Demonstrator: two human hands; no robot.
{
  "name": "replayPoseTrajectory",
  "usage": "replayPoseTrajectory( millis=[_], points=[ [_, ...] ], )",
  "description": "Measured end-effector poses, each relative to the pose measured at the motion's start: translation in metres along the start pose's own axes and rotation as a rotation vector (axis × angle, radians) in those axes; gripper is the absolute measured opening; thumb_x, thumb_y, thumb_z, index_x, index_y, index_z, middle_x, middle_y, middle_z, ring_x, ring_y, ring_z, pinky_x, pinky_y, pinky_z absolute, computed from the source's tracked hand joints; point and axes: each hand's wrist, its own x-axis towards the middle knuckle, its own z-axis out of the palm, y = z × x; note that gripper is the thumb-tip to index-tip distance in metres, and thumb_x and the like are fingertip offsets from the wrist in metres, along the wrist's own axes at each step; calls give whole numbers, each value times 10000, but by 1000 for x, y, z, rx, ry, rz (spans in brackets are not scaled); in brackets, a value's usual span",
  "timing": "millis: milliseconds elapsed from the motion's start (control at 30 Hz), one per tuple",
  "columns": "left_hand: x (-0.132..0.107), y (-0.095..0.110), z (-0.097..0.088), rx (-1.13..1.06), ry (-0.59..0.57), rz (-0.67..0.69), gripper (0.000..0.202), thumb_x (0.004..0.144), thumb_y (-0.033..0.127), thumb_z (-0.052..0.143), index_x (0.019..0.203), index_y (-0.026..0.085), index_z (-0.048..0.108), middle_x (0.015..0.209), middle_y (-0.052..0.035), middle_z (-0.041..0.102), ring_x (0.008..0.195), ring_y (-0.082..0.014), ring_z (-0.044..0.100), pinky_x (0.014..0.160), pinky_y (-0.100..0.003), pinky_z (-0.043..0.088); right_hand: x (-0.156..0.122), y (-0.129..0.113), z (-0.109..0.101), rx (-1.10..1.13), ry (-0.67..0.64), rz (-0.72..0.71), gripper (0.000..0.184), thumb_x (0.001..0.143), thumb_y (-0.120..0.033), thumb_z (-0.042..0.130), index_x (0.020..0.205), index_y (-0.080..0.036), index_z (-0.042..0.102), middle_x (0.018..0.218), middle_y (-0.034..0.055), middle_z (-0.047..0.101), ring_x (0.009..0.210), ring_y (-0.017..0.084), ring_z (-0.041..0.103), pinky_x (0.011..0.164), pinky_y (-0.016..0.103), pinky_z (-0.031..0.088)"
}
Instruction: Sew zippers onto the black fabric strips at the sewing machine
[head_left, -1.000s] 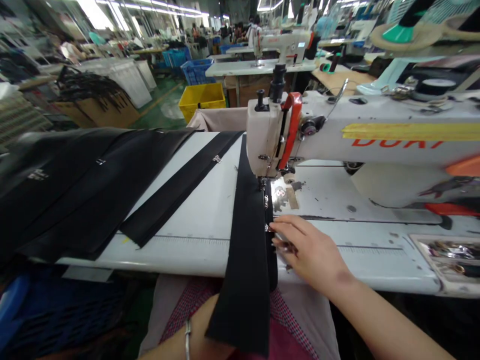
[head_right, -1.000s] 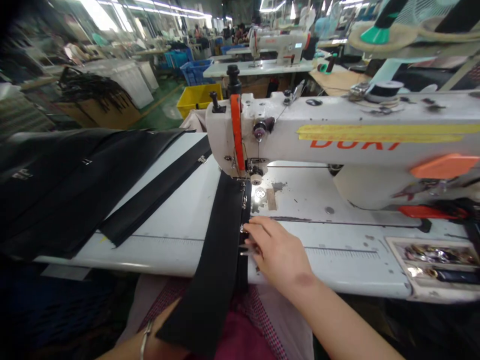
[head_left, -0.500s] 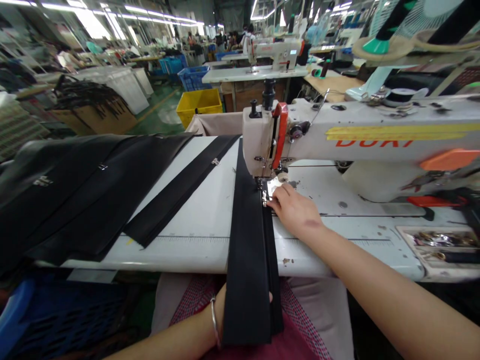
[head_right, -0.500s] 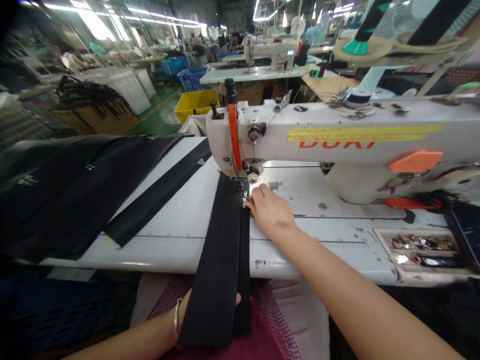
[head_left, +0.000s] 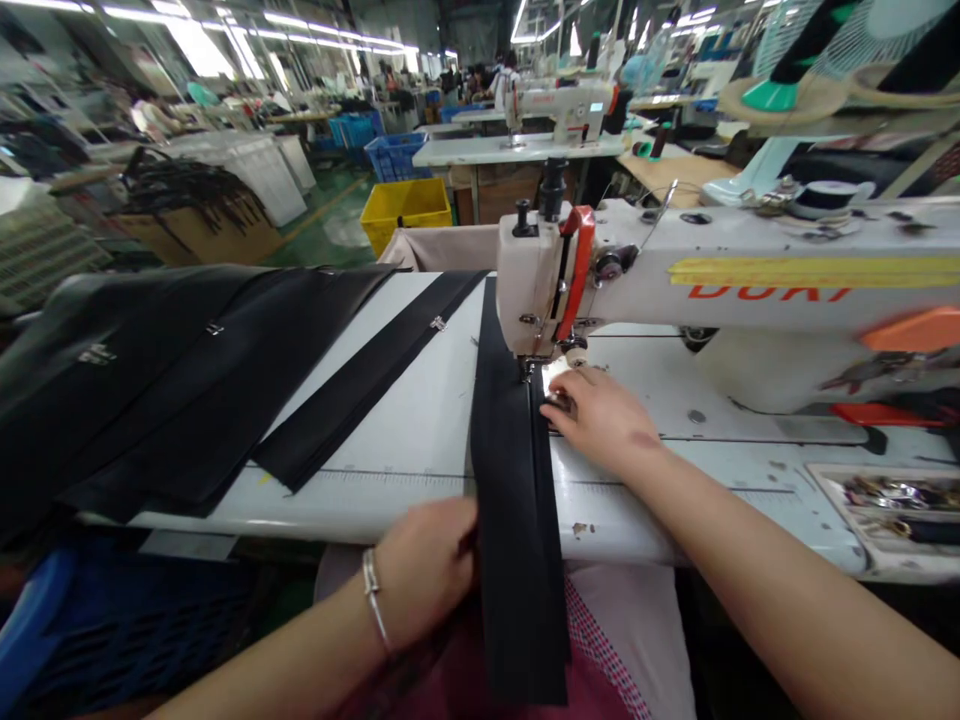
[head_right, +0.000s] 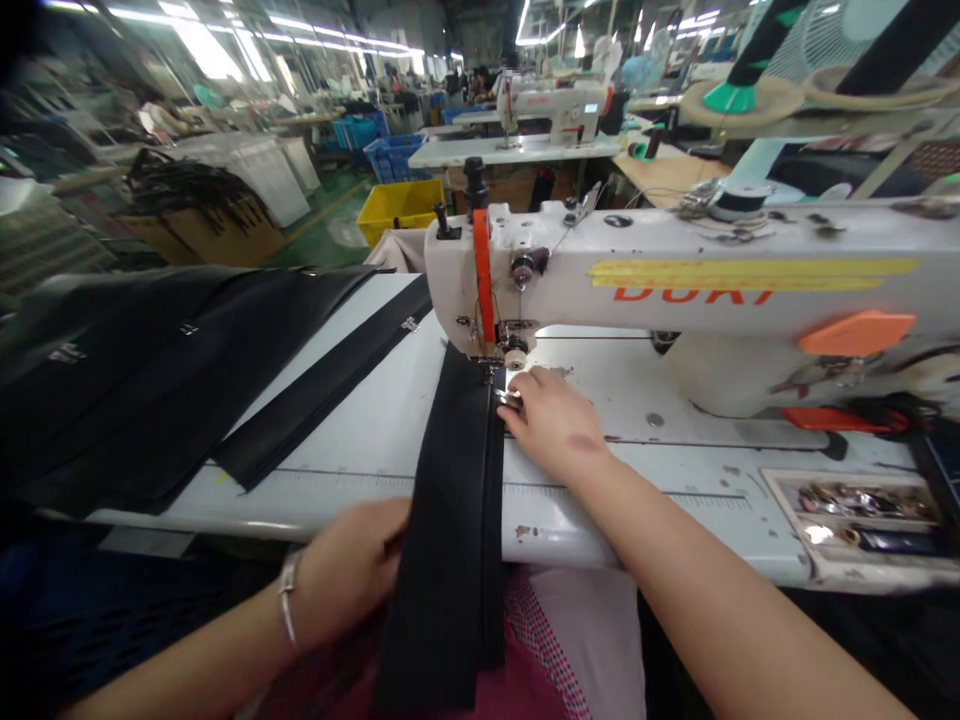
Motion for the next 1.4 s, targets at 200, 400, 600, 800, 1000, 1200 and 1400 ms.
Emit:
replayPoseTrajectory(
  millis=[200, 400, 600, 800, 1000, 1200, 1400],
  points=[
    [71, 0, -60, 783, 16, 648, 671, 830, 198, 571, 1435, 185, 282, 1481, -131, 284, 1356, -272, 284, 1122, -452, 254, -106, -17, -7, 169, -112, -474, 493, 774, -191, 504, 1266, -158, 494, 1352, 101, 481, 1229, 244, 436, 973, 393, 438],
    [114, -13, -66, 860, -299, 779, 792, 757, 175, 605, 1462, 218, 248, 1530, -95, 212, 1409, -248, 198, 1168, -432, 161, -128, -21, 6, -23, 28, -603, 593, 794, -99, 452, 1385, -111, 410, 1414, 108, 439, 1267, 266, 421, 892, 382, 513],
    [107, -12, -66, 840, -279, 756, 834, 746, 283, 645, 1467, 192, 235, 1530, -111, 207, 1417, -247, 174, 1176, -455, 107, -121, -26, 11, 72, 145, -579, 437, 836, -69, 376, 1231, -98, 559, 1267, 120, 574, 1179, 270, 499, 859, 376, 537],
    [107, -11, -65, 823, -266, 741, 857, 724, 274, 646, 1468, 196, 228, 1522, -103, 233, 1410, -251, 192, 1173, -458, 110, -114, -25, 10, 131, 155, -600, 448, 782, -9, 376, 1169, -82, 589, 1191, 122, 610, 1111, 269, 534, 855, 386, 543],
    [107, -10, -66, 826, -277, 731, 874, 709, 284, 638, 1471, 198, 220, 1520, -102, 241, 1410, -248, 194, 1173, -456, 100, -109, -28, 7, 170, 185, -591, 391, 800, 6, 377, 1096, -76, 619, 1120, 118, 639, 1055, 259, 560, 829, 379, 551],
    [108, -11, -64, 818, -280, 727, 890, 689, 279, 640, 1470, 206, 220, 1528, -83, 231, 1411, -241, 192, 1175, -453, 87, -105, -28, 7, 157, 206, -576, 286, 878, -61, 414, 1063, -91, 630, 1091, 106, 650, 1031, 243, 574, 828, 359, 544],
    [111, -14, -64, 807, -289, 742, 962, 637, 275, 676, 1474, 211, 206, 1531, -87, 220, 1408, -255, 202, 1173, -465, 93, -99, -26, 7, 165, 177, -549, 227, 896, -110, 496, 1077, -123, 634, 1078, 88, 658, 1002, 214, 590, 843, 343, 534]
  ],
)
